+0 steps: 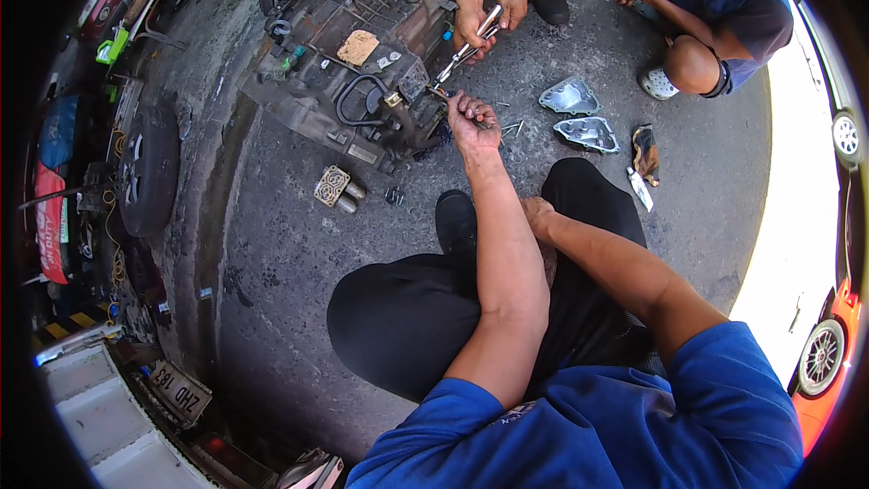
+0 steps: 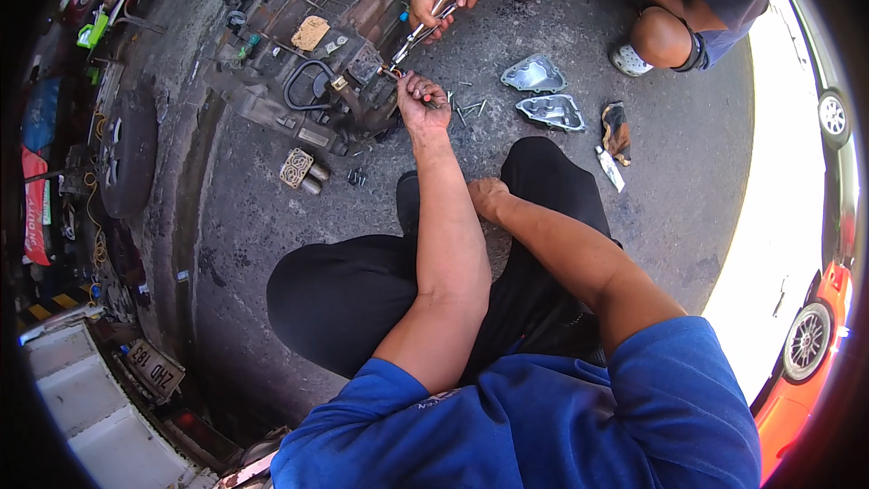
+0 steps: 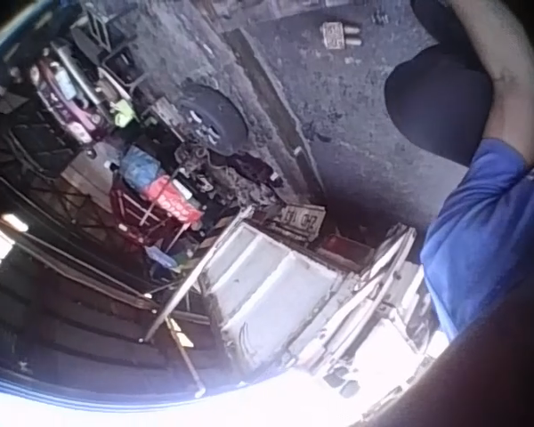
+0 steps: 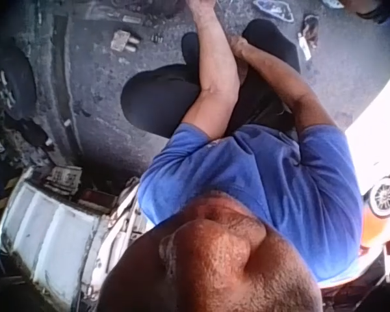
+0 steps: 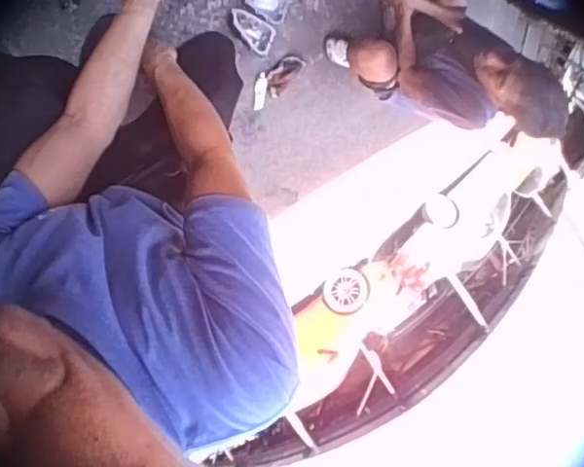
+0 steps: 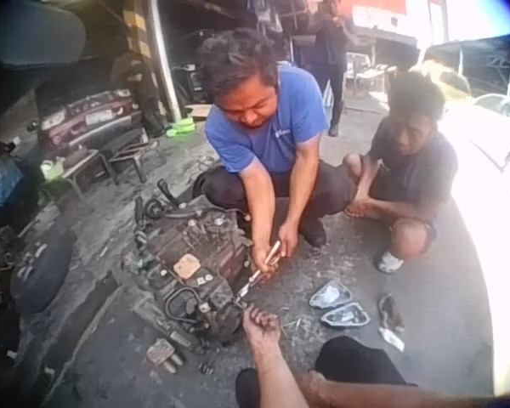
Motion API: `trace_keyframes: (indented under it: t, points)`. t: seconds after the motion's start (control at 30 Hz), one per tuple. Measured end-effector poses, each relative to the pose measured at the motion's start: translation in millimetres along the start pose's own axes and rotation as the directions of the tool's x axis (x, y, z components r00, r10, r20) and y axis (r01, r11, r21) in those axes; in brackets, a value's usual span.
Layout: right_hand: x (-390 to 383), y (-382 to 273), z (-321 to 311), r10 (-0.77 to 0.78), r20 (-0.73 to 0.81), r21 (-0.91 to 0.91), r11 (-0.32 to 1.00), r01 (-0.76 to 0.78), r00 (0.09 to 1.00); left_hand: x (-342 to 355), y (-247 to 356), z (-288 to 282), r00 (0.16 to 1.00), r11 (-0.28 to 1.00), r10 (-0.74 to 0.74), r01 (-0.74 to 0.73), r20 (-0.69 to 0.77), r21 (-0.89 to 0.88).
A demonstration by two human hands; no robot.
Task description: Disassembling or repairing components on an engine block using a hammer, pliers, and other tools.
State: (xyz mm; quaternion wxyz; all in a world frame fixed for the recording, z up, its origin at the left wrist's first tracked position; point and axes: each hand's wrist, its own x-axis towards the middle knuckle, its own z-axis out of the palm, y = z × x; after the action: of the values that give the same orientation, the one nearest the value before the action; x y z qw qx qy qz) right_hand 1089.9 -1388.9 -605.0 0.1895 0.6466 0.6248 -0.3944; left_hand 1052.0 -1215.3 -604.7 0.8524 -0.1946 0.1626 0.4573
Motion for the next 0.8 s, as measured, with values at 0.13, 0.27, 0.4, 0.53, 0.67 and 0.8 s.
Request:
trace_keyframes:
  t: [0.13, 0.27, 0.4, 0.53, 0.67, 0.8]
  points:
    - [4, 7, 11, 0.020, -0.015, 0.039, 0.999, -0.019, 1.000, 3, 0, -4, 0.991, 1.000, -0.018, 0.017, 0.131, 0.008]
    - [-2, 23, 36, 0.000, -0.132, 0.083, 0.996, 0.011, 0.991, 8, -2, -10, 0.989, 0.999, -0.054, 0.054, 0.134, 0.004]
    - [-3, 38, 72, -0.012, -0.368, 0.097, 0.994, 0.051, 0.930, 8, 1, -10, 0.996, 0.996, -0.070, 0.067, 0.054, 0.056]
    - [-7, 50, 98, 0.117, -0.269, 0.295, 0.955, -0.033, 0.956, 9, 5, -7, 0.982, 0.985, -0.136, 0.120, 0.133, 0.121]
    - [-11, 49, 113, 0.097, -0.272, 0.277, 0.961, -0.018, 0.957, 12, 7, -8, 0.992, 0.989, -0.129, 0.128, 0.008, 0.079]
    - [-10, 47, 121, 0.093, -0.137, 0.124, 0.989, -0.076, 0.986, 13, 7, -12, 0.995, 0.994, -0.078, 0.073, 0.065, 0.081]
